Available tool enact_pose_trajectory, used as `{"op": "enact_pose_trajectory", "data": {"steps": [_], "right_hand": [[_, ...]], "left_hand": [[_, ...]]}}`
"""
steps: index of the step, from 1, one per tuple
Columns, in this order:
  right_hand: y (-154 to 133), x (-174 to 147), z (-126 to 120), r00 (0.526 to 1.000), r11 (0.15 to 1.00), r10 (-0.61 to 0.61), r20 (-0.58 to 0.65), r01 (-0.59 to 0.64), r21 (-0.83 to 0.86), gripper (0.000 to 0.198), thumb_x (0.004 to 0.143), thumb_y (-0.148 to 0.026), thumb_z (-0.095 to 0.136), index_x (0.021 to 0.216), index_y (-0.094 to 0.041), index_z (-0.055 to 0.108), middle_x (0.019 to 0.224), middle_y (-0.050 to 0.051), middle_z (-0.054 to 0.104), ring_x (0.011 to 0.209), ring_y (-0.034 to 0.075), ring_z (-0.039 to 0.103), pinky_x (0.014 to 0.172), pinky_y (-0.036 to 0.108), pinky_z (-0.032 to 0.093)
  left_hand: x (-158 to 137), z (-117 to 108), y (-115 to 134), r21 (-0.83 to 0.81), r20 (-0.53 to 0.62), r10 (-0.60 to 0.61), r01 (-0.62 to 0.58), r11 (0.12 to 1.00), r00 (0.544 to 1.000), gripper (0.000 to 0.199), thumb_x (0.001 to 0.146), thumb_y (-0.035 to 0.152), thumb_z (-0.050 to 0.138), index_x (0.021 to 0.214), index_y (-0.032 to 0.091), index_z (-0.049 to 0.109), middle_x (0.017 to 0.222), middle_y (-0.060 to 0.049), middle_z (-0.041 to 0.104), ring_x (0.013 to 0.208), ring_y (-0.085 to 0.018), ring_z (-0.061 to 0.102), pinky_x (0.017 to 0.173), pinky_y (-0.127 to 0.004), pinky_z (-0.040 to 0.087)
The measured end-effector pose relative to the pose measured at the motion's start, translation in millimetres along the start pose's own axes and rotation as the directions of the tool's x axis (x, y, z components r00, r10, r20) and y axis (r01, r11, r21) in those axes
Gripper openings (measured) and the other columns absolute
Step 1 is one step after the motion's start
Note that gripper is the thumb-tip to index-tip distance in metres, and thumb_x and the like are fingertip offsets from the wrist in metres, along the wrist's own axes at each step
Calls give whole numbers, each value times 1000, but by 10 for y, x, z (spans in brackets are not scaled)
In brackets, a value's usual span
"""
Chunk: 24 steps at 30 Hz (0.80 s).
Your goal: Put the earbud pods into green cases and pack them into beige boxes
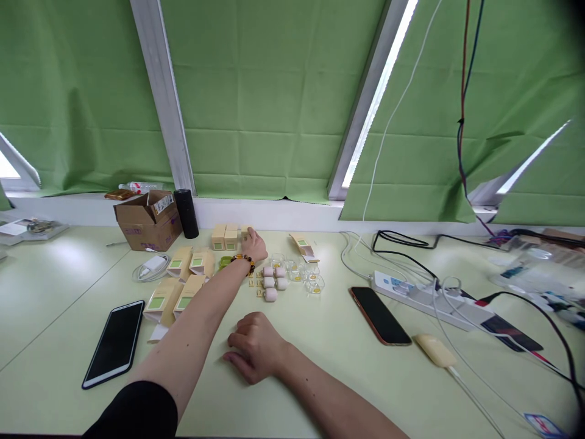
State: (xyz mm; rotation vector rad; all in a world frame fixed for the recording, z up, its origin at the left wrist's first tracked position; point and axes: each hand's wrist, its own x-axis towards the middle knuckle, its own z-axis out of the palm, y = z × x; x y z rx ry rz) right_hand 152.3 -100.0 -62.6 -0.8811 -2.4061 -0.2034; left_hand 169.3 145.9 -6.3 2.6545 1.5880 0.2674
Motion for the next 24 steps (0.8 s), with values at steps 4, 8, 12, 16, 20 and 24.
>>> {"op": "enact_pose_trajectory", "data": {"steps": [4,8,12,16,20,24], "right_hand": [[3,-2,4,1000,1000,-2,21,3,-11,32,92,-40,59,67,-22,51,54,-1,54,49,15,47,54,31,24],[5,-2,2,1000,1000,3,18,-3,-7,31,91,-40,58,67,-22,52,55,-1,55,50,15,46,54,31,24],[4,0,-13,1000,1000,-3,0,3,-6,31,91,-40,58,66,-23,50,54,-1,54,49,15,46,54,32,21],[3,0,-20,1000,1000,-6,-25,6,6,31,91,-39,57,65,-23,50,53,-1,55,48,15,45,53,33,20],[9,0,-6,1000,1000,3,-25,-3,4,30,91,-36,58,65,-22,52,54,0,57,49,15,44,54,33,20],[24,17,-33,998,998,55,12,-54,-42,28,92,-31,57,66,-21,55,55,1,60,49,14,45,56,32,20]], "left_hand": [[31,-17,-33,-19,-7,-33,33,999,999,110,75,33,72,168,4,19,170,-33,20,141,-45,49,105,-52,51],[16,-65,-59,-51,4,-70,71,996,998,112,73,31,73,165,-1,19,172,-36,11,143,-46,48,108,-50,49],[-67,-172,-26,-106,9,-78,79,991,997,102,75,30,74,162,4,29,171,-37,13,135,-47,55,99,-50,53],[-265,-390,61,-188,-81,17,-32,982,997,68,88,33,67,150,14,47,168,-30,25,121,-39,66,94,-47,54],[-593,-703,31,-262,-248,83,-149,954,965,40,103,30,48,141,24,55,159,-16,39,117,-28,67,101,-42,53],[-1036,-949,-231,-418,-476,90,-315,852,875,24,101,23,48,120,22,65,130,-10,63,98,-21,67,96,-39,55]]}}
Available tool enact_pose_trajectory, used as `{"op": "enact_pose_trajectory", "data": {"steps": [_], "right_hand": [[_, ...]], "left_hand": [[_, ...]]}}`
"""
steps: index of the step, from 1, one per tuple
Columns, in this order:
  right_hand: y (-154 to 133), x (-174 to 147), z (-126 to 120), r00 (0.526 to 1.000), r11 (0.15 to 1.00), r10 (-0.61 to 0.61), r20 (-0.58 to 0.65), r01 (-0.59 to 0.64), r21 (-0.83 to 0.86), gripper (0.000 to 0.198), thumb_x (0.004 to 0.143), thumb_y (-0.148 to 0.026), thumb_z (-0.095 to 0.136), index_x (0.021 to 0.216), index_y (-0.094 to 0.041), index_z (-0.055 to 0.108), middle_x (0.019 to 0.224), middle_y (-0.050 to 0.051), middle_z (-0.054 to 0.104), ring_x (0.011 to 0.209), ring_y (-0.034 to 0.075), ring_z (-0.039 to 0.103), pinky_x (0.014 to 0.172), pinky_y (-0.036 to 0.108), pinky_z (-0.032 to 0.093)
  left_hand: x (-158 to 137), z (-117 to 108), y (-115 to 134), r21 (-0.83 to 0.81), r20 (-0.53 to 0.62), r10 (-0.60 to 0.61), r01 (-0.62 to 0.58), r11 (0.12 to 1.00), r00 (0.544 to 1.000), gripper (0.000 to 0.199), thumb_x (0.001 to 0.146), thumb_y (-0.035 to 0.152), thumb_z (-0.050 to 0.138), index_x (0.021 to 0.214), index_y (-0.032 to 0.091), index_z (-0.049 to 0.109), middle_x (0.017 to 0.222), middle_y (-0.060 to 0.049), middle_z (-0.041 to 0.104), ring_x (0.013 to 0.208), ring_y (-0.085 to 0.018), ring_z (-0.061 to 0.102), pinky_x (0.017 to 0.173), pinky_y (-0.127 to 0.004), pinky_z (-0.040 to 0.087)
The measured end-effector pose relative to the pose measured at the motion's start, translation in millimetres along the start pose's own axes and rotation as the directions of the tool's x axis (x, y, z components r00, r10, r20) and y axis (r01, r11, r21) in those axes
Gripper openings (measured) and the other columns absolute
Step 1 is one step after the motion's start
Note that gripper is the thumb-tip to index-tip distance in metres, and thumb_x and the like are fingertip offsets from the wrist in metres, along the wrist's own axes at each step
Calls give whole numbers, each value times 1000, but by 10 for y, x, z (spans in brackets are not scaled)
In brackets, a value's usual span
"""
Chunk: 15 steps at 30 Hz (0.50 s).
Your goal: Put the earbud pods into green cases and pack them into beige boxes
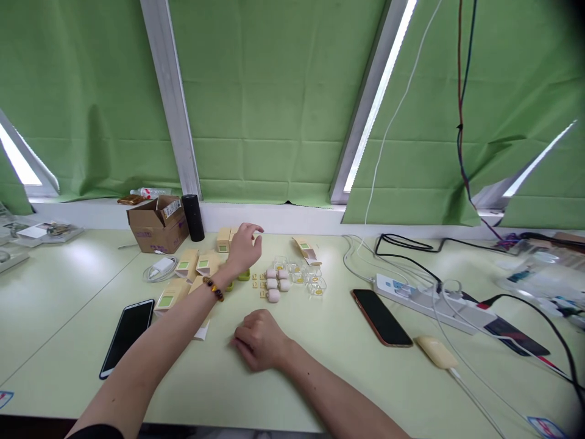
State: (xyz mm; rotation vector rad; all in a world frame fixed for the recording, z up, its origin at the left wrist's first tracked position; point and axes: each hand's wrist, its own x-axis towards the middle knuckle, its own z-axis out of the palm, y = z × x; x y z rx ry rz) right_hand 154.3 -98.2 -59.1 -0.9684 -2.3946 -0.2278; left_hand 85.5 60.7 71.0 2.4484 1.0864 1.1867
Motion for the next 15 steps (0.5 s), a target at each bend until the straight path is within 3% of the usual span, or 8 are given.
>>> {"op": "enact_pose_trajectory", "data": {"steps": [3,6,9,15], "right_hand": [[19,27,-63,991,992,119,66,-115,-57,28,95,-29,55,69,-20,59,59,2,64,53,15,51,57,33,18],[47,58,-128,948,955,288,133,-275,-111,25,97,-28,55,75,-19,64,68,4,71,62,17,59,59,33,18],[77,76,-168,900,918,396,185,-380,-117,13,96,-25,58,88,-19,67,82,5,77,73,18,64,61,33,21],[107,71,-205,871,903,425,245,-428,-42,8,96,-23,61,100,-21,67,93,4,78,83,20,68,64,31,25]], "left_hand": [[-338,-293,-91,-87,-107,20,-29,996,994,18,99,23,51,109,21,66,113,-7,71,90,-20,66,91,-37,54],[-690,-452,-214,43,37,-46,44,998,998,14,98,23,54,101,21,68,104,-5,76,85,-21,68,88,-38,51],[-949,-500,-342,234,175,-84,41,971,981,16,97,20,53,97,22,69,99,-5,78,88,-25,71,91,-41,47],[-1146,-477,-540,512,216,-43,-76,856,976,18,95,13,51,96,17,69,93,-12,76,92,-32,71,88,-45,43]]}}
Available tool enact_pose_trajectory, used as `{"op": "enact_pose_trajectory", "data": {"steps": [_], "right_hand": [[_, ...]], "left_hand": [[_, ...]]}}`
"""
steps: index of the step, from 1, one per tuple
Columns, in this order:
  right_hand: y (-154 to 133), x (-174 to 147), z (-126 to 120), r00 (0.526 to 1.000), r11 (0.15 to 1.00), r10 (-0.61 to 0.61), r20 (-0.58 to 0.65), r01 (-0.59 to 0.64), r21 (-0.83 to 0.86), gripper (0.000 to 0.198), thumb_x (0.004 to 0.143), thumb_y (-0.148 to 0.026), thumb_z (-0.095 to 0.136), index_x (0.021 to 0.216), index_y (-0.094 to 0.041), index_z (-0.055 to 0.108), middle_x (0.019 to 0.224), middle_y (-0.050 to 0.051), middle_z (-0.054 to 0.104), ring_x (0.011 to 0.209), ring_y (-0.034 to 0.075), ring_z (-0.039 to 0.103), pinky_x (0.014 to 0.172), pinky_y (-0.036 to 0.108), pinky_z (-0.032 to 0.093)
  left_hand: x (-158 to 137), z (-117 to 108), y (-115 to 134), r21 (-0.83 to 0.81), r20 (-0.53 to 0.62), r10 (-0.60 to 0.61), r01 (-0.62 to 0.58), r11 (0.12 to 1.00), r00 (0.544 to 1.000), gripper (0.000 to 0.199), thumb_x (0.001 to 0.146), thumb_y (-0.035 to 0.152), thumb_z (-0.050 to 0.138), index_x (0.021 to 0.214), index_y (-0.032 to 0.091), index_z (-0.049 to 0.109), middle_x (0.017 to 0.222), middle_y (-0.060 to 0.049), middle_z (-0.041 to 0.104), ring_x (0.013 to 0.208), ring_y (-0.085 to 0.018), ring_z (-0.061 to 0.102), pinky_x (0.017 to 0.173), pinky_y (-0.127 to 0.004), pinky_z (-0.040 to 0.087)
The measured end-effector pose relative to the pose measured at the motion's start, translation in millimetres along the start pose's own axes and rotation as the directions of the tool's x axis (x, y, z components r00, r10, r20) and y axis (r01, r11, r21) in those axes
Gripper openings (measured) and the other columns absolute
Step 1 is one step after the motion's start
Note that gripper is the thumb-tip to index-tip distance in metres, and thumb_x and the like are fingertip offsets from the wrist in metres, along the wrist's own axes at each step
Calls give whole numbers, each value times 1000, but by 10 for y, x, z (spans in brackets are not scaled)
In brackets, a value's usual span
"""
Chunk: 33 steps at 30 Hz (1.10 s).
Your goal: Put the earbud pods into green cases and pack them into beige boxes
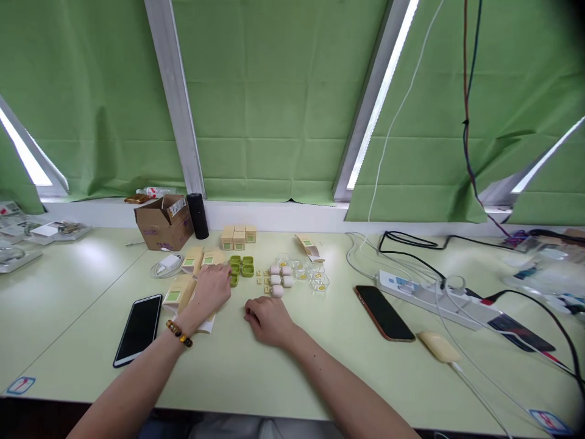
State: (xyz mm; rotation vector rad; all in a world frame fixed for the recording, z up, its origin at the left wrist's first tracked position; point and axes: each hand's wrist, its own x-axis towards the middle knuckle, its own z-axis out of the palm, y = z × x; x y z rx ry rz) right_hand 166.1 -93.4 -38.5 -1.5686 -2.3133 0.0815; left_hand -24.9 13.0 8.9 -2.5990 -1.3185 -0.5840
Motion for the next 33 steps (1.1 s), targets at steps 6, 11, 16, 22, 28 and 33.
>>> {"op": "enact_pose_trajectory", "data": {"steps": [6,11,16,22,28,33], "right_hand": [[29,8,9,1000,996,12,9,-13,92,7,96,-20,63,101,-21,68,94,4,78,85,19,68,67,30,28],[39,19,18,1000,994,15,3,-15,106,8,95,-20,63,100,-21,68,91,4,78,82,19,67,66,30,28],[37,7,17,1000,995,6,0,-6,99,9,94,-19,62,100,-22,69,90,4,78,82,20,67,66,30,30],[52,5,69,996,987,31,-86,-17,159,13,96,-18,61,106,-21,69,95,6,79,84,21,70,69,30,39],[140,57,131,934,934,190,-303,-76,350,37,95,-13,58,131,-20,60,103,7,72,80,21,66,74,34,52],[157,84,107,839,830,322,-438,-27,557,60,92,-17,63,148,-25,46,131,12,62,77,17,64,71,35,57]], "left_hand": [[-54,74,-9,124,56,61,-67,990,997,15,91,12,56,91,14,71,90,-17,75,88,-34,70,87,-47,40],[-44,120,-44,147,107,92,-108,983,990,21,86,3,53,81,14,70,83,-15,75,78,-31,69,86,-46,37],[-35,148,-88,169,127,121,-142,975,985,27,80,-5,50,77,16,69,81,-13,75,76,-28,69,86,-44,36],[-34,118,-50,212,163,142,-175,961,976,28,81,-6,51,76,15,69,80,-13,76,75,-28,70,83,-43,38],[-112,30,148,218,45,214,-219,951,976,28,79,-8,51,79,16,66,77,-11,74,70,-25,67,75,-40,36],[-219,4,333,235,-230,374,-322,917,898,30,91,-4,47,80,17,64,71,-5,66,63,-21,58,68,-37,28]]}}
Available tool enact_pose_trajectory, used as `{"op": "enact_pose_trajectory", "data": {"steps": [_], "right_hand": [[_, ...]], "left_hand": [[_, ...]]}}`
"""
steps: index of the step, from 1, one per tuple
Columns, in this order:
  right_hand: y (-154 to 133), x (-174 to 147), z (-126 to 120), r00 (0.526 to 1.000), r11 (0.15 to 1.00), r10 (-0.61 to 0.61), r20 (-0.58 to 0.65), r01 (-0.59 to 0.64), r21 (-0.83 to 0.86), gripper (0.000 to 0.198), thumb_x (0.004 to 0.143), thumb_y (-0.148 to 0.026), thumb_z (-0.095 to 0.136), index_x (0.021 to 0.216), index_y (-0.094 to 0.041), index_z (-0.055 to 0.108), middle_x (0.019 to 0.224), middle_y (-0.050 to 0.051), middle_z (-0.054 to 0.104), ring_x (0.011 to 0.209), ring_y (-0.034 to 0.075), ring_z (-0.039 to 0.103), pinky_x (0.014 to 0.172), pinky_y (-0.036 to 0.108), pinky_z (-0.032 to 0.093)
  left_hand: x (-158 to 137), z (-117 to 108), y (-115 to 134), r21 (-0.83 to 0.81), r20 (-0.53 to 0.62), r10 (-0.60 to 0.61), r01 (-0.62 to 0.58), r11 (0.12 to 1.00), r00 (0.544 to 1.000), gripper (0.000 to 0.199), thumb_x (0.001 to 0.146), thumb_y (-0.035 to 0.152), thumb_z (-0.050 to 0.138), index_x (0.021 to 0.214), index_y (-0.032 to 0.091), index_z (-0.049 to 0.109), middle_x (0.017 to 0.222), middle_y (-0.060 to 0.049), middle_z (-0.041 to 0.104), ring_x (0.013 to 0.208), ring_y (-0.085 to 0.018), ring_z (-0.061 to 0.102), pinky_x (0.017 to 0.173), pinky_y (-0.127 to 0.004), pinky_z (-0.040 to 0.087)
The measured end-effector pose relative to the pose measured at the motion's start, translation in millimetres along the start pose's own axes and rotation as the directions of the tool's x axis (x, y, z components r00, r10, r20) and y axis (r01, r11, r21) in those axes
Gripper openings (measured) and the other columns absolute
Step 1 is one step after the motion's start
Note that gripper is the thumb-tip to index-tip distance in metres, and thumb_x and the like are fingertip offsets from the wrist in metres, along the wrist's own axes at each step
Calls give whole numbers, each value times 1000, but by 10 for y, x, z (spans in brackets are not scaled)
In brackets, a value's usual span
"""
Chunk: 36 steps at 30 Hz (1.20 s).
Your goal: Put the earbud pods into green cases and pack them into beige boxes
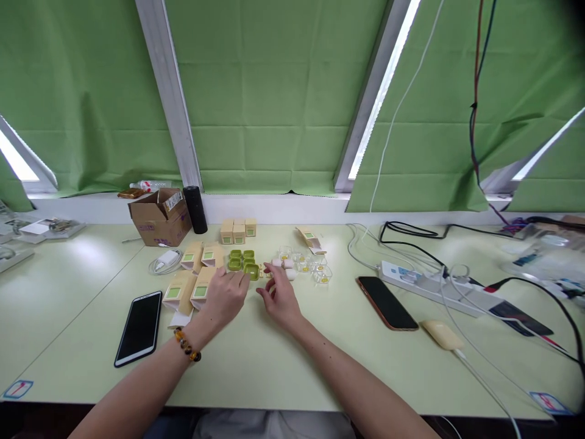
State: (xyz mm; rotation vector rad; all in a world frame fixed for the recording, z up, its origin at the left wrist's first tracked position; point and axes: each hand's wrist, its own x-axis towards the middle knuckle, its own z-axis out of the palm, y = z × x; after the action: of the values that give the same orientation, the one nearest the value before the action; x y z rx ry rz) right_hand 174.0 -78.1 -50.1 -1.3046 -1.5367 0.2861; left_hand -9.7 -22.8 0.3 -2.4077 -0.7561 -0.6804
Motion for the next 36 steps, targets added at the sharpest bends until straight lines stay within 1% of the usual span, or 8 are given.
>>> {"op": "enact_pose_trajectory", "data": {"steps": [7,11,16,20,23,27,32,36], "right_hand": [[-126,12,-56,997,989,-9,-74,20,145,39,95,-26,63,134,-26,59,131,12,62,78,16,61,62,31,55],[-158,32,-82,994,963,57,-96,-29,267,39,93,-32,69,131,-27,61,125,10,65,84,18,62,65,30,56],[-147,26,-85,990,923,120,-80,-82,375,43,92,-34,72,133,-27,61,120,9,68,91,19,64,68,29,55],[-180,-3,-101,992,900,112,-60,-75,430,51,92,-41,74,138,-28,58,119,9,68,92,20,65,71,30,54],[-219,-7,-114,992,847,123,-13,-98,523,52,94,-53,73,136,-27,55,99,5,69,78,18,64,66,30,54],[-206,26,-85,980,719,175,91,-191,668,47,93,-67,69,109,-23,61,72,0,66,58,15,58,53,27,47],[-122,70,-18,907,531,292,303,-417,738,61,86,-83,64,83,-23,55,50,-4,58,40,12,51,40,23,38],[-116,76,-7,864,480,337,374,-500,721,68,84,-90,58,74,-23,53,41,-4,55,32,11,46,33,22,31]], "left_hand": [[-36,-60,129,49,-246,161,-153,987,956,25,100,5,51,83,19,64,65,-1,58,61,-19,53,66,-38,26],[-35,-115,102,-43,-379,111,-137,990,919,14,97,9,58,102,20,67,65,1,61,63,-18,57,75,-38,34],[-40,-131,37,-149,-485,8,-91,985,874,31,90,7,63,116,23,65,89,-4,75,86,-23,67,88,-42,38],[-69,-54,9,-156,-473,0,-84,984,881,48,88,4,62,130,25,63,112,-10,75,107,-28,65,100,-46,43],[-83,-13,9,-184,-434,35,-126,975,900,56,88,2,58,139,27,61,120,-12,73,114,-29,63,103,-48,45],[-87,-4,26,-239,-366,40,-135,961,930,61,93,3,56,150,26,53,126,-13,72,118,-28,63,106,-49,46],[-80,1,54,-305,-333,9,-116,945,943,60,99,10,56,156,25,46,130,-15,71,124,-30,63,108,-51,49],[-45,-25,75,-360,-270,-7,-94,928,963,61,100,15,58,158,23,43,137,-18,67,129,-33,62,108,-53,51]]}}
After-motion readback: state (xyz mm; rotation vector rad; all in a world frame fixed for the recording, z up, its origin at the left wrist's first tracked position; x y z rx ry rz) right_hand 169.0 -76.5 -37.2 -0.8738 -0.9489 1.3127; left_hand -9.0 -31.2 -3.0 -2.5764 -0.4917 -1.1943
